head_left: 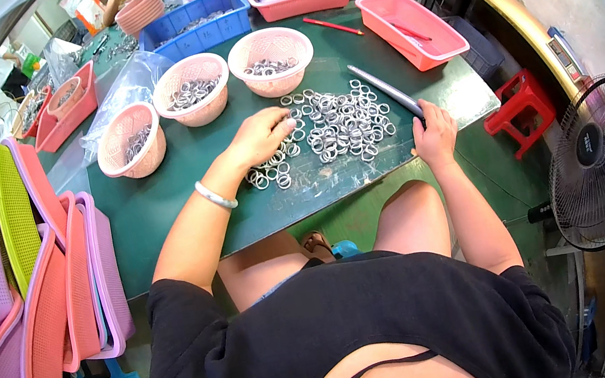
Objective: The person repeatedly picks up small metal rings from a table and files their edges using a metal file. They handle the rings one at a time, filing each ring and placing it back on the table.
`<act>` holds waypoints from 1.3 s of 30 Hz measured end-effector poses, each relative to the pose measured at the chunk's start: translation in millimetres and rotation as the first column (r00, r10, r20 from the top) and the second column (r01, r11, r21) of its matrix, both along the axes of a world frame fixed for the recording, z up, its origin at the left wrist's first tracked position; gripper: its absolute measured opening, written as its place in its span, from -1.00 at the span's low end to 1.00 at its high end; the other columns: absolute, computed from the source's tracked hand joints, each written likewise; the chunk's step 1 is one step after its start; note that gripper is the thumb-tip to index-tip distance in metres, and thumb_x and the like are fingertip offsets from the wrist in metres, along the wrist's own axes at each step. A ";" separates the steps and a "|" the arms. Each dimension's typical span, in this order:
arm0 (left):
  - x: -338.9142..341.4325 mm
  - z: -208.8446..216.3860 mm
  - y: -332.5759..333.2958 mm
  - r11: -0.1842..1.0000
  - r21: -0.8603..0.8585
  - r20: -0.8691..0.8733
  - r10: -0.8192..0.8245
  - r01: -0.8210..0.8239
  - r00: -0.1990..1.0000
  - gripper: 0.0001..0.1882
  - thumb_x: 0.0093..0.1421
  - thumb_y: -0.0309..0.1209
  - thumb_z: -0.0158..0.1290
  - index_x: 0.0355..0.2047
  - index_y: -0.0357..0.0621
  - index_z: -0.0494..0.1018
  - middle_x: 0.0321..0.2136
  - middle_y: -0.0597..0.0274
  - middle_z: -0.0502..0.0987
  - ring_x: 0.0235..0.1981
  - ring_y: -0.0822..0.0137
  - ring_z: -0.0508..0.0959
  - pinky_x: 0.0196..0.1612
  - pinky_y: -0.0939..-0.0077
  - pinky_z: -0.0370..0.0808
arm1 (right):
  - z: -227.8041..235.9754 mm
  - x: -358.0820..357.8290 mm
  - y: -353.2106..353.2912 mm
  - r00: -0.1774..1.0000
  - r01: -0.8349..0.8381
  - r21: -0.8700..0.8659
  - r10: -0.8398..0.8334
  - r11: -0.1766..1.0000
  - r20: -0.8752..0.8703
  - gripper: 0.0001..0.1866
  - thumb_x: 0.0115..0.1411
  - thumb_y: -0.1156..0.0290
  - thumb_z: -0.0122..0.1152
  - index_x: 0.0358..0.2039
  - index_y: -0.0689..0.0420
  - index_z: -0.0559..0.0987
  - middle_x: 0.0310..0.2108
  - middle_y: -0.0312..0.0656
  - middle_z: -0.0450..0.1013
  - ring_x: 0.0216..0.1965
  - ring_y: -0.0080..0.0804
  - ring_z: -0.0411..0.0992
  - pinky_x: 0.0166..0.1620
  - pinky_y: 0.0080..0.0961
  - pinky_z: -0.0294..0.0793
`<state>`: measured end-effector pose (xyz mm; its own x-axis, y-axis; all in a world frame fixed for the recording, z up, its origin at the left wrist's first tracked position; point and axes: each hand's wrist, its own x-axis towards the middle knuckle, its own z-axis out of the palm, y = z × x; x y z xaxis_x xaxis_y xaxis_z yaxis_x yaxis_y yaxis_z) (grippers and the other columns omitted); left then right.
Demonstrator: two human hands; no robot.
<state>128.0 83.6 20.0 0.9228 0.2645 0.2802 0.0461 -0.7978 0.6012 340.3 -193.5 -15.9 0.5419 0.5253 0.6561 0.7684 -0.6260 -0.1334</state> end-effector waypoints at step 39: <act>-53.7 -8.2 21.9 0.975 -0.061 -0.036 0.212 -0.214 0.977 -0.82 0.05 -0.53 -0.04 -0.31 -0.21 0.48 -0.44 0.15 0.43 -0.41 0.26 0.46 -0.29 0.46 0.38 | 40.9 -53.4 -20.5 -0.067 0.106 0.691 0.698 0.715 -0.712 -0.79 0.15 0.37 0.02 -0.26 0.24 0.39 -0.55 -0.31 0.30 -0.66 -0.65 0.23 -0.64 -0.76 0.22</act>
